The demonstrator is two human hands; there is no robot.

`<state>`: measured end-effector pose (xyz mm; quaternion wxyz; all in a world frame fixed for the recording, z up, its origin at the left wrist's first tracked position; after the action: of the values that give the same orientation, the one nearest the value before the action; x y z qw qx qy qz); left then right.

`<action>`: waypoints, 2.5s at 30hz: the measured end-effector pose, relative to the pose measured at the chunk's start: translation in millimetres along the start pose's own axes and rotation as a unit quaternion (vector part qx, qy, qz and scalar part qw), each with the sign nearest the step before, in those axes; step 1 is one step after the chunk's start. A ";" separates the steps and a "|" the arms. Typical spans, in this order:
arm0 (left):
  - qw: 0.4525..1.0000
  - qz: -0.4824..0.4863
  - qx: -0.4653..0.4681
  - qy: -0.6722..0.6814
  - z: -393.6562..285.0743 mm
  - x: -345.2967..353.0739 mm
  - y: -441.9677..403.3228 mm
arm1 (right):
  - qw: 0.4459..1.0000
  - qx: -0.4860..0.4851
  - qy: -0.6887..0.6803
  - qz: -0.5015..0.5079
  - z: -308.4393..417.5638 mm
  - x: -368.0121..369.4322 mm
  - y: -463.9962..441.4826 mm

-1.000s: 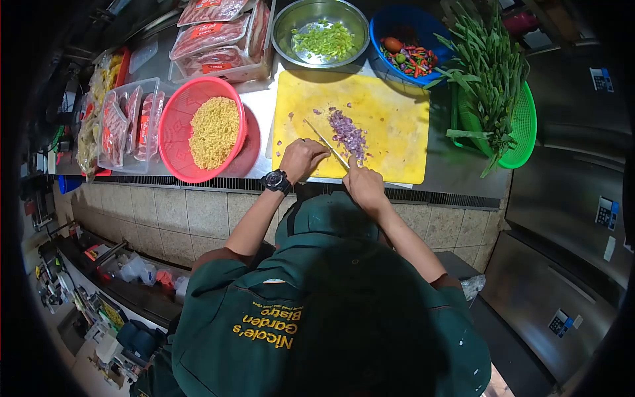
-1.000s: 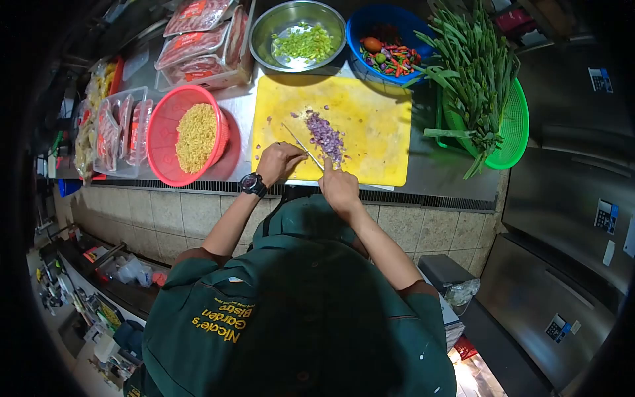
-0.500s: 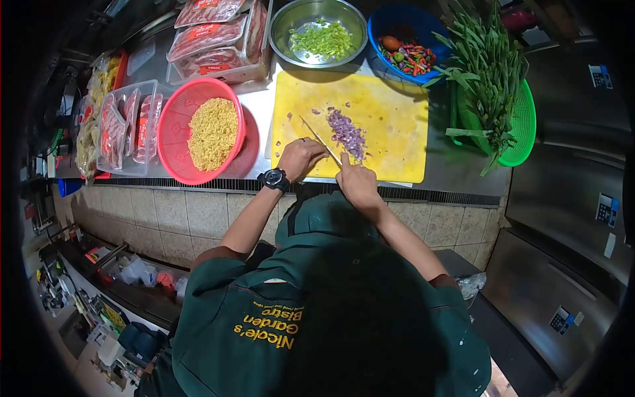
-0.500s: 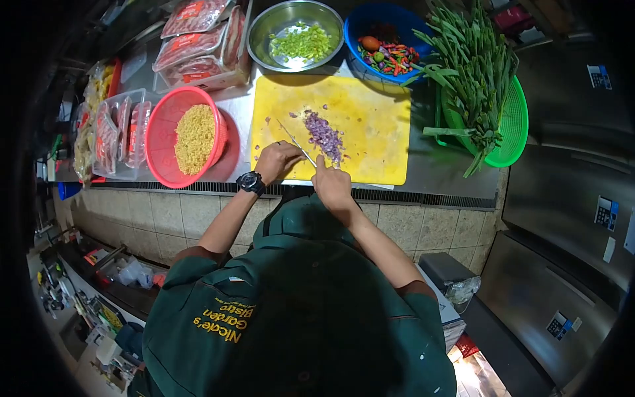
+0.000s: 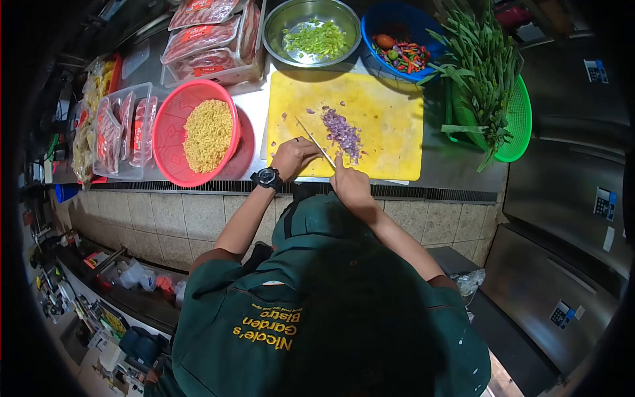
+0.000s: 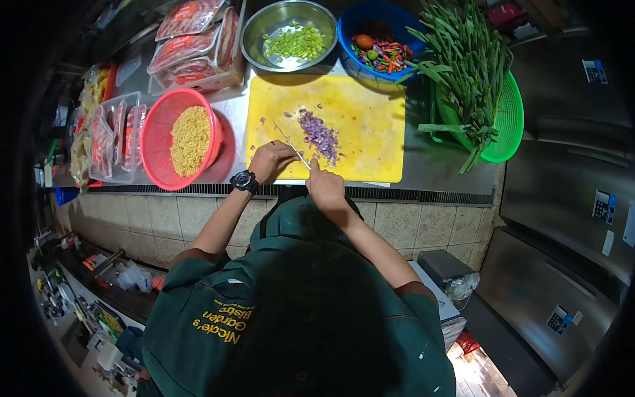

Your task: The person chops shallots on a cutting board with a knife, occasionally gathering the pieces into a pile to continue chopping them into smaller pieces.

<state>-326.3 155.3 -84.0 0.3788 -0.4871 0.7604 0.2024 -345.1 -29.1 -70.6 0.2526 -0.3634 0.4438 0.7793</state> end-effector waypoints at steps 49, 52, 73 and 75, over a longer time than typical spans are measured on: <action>0.911 -0.247 -0.251 0.212 38.2 -57.7 -9.1 | 0.982 -0.070 -0.140 -0.104 -59.1 13.5 50.3; 0.908 -0.216 -0.263 0.244 22.8 -46.0 2.2 | 0.987 0.036 -0.136 -0.081 -66.9 8.5 44.1; 0.971 -0.048 -0.214 0.097 -33.3 3.7 15.5 | 0.982 0.034 -0.171 -0.070 -45.5 7.5 40.9; 0.969 -0.052 -0.229 0.081 -32.7 3.0 16.4 | 0.986 0.028 -0.142 -0.085 -42.4 5.8 39.2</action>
<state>-354.1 138.7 -66.8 0.2043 -0.6142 0.6959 0.3108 -362.2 -84.6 -69.8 0.3883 -0.2784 0.3928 0.7857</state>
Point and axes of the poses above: each hand's wrist, its own y-axis away from the middle knuckle, its own x-axis out of the palm, z = x × y, the point moved 4 cm from there along -y, towards the middle knuckle, and after that the axes turned 10 degrees about z, right-handed, at the moved point
